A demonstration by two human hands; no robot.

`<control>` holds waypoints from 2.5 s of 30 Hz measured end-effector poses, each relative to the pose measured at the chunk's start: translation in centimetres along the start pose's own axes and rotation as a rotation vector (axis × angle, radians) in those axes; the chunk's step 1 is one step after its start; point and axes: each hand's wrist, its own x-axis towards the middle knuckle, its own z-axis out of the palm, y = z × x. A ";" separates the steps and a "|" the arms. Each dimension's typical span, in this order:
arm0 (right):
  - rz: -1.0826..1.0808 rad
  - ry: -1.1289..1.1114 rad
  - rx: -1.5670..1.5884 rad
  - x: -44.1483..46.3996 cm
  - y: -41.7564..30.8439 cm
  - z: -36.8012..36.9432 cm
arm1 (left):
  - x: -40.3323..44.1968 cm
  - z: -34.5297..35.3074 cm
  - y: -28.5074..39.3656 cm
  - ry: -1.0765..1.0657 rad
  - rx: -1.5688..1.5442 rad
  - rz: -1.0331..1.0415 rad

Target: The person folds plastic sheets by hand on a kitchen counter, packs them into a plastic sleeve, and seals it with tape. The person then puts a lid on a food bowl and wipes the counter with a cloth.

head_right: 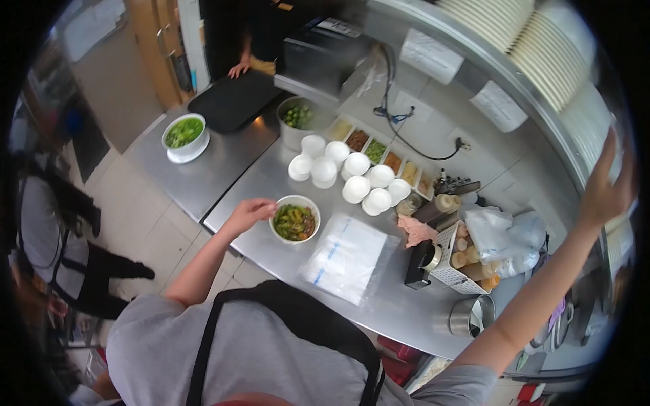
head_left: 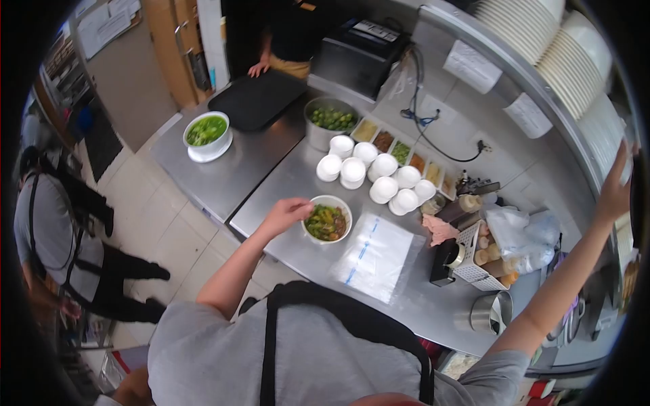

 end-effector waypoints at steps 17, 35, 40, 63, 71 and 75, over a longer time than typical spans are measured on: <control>2.011 -0.815 1.425 -19.2 -38.0 -12.7 | -3.6 8.3 2.0 -0.285 -0.624 -0.189; 2.165 -0.761 1.168 -23.5 -53.1 -6.2 | 1.2 4.4 -5.7 0.486 -0.235 -0.127; 2.164 -0.695 1.025 -22.4 -54.6 -6.1 | 3.1 6.4 -8.7 0.546 0.019 -0.062; 1.397 -1.102 1.432 -26.1 -54.0 0.4 | 10.2 2.4 -11.0 0.128 0.198 -0.039; 1.783 -1.287 1.504 -26.1 -54.3 0.4 | 9.9 2.3 -10.4 0.124 0.196 -0.128; 1.812 -1.257 1.448 -25.4 -54.4 0.4 | 9.5 2.5 -10.1 0.161 0.218 -0.077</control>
